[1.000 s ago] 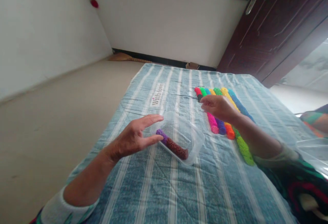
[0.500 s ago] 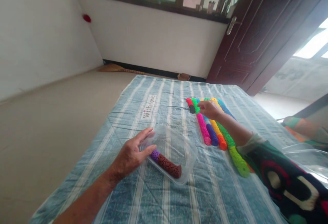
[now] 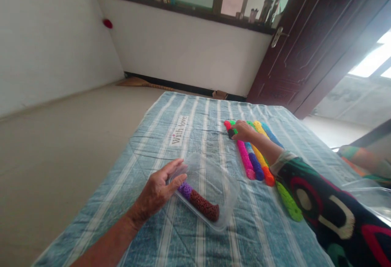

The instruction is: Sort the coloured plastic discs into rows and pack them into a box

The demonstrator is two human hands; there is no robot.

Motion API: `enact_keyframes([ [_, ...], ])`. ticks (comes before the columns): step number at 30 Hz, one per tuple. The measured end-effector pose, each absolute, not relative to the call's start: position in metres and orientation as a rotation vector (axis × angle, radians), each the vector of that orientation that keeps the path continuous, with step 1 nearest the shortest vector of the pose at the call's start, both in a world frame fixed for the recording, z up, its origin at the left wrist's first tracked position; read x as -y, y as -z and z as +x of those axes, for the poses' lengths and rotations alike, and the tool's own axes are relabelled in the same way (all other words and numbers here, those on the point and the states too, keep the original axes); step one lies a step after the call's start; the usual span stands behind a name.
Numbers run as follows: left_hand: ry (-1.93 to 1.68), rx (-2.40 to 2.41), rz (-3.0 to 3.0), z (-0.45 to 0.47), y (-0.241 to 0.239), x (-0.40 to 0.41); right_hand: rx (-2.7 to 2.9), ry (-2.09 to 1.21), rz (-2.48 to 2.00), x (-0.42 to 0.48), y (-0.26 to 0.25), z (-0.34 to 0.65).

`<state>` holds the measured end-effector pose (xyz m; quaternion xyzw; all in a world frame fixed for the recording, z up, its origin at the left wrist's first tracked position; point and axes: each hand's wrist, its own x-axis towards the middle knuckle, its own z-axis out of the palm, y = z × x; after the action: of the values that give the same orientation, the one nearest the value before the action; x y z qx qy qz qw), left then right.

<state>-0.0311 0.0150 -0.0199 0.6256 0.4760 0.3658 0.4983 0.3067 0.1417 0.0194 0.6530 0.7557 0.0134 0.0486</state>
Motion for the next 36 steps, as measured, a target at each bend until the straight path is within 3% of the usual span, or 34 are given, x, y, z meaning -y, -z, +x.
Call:
enact_keyframes([
  [36,-0.842,-1.123,1.465,-0.036,0.022,-0.016,-2.326,-0.055,1.859,-0.174,-0.011,0.315],
])
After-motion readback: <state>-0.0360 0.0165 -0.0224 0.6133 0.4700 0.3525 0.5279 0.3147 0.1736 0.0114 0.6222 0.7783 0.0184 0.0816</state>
